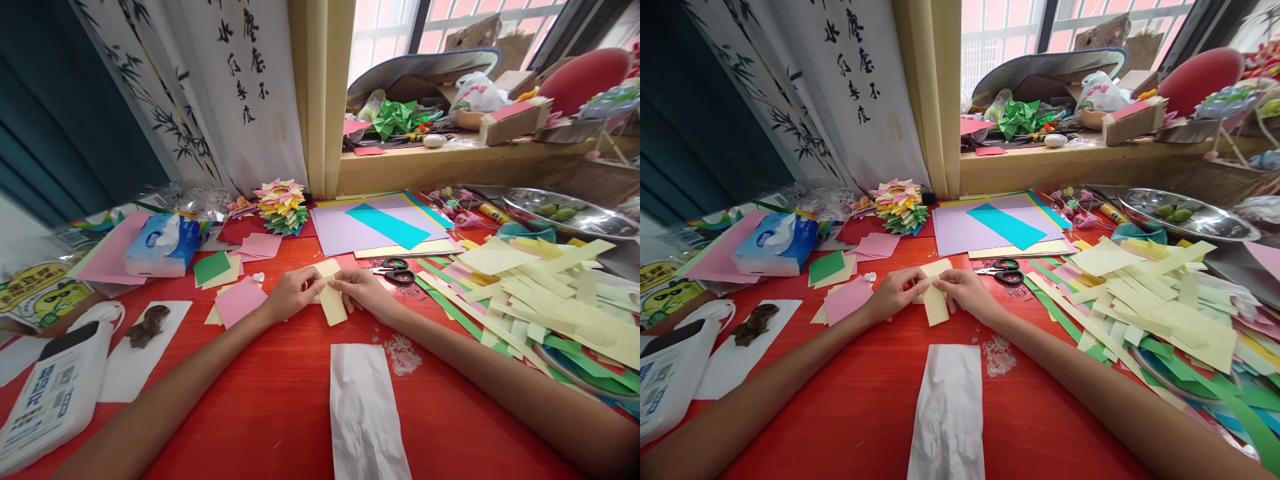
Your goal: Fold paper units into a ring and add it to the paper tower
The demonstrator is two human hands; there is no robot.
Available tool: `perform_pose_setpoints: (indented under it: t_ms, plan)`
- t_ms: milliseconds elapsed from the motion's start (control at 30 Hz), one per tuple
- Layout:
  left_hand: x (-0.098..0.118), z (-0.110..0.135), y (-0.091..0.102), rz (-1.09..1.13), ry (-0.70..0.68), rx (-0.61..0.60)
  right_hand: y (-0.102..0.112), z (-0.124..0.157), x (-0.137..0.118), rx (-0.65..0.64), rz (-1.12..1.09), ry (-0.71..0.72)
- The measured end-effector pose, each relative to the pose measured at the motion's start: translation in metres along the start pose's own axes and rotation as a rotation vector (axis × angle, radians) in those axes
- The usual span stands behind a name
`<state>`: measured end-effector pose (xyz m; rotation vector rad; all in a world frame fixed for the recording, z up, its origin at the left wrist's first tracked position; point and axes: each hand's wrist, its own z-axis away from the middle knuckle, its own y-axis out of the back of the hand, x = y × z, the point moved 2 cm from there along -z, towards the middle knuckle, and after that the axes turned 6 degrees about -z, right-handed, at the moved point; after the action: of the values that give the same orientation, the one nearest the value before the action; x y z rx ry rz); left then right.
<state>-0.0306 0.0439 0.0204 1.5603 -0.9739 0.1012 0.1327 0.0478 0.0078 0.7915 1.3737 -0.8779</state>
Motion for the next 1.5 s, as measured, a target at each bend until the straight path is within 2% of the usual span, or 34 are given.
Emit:
perform_pose_setpoints:
  t_ms: [267,533,833,1133,1500]
  plan:
    - [0.0003,-0.0014,0.0005,0.007,0.004,0.043,-0.0016,0.0008,-0.0019,-0.004,-0.017,-0.018]
    - [-0.0022,-0.0002,0.0021,0.031,0.061,0.166,-0.0013,0.0032,-0.0022,-0.05,0.132,0.047]
    - [-0.0052,-0.0002,0.0008,0.12,0.112,0.191,0.0004,0.0001,0.0015,0.008,0.098,0.025]
    - [-0.0041,0.001,0.0019,0.13,0.066,0.192,0.0003,0.0004,0.0008,0.015,0.061,0.038]
    - [-0.001,0.0007,0.0029,0.129,0.081,0.185,-0.0001,0.0011,-0.0017,0.013,0.06,0.026]
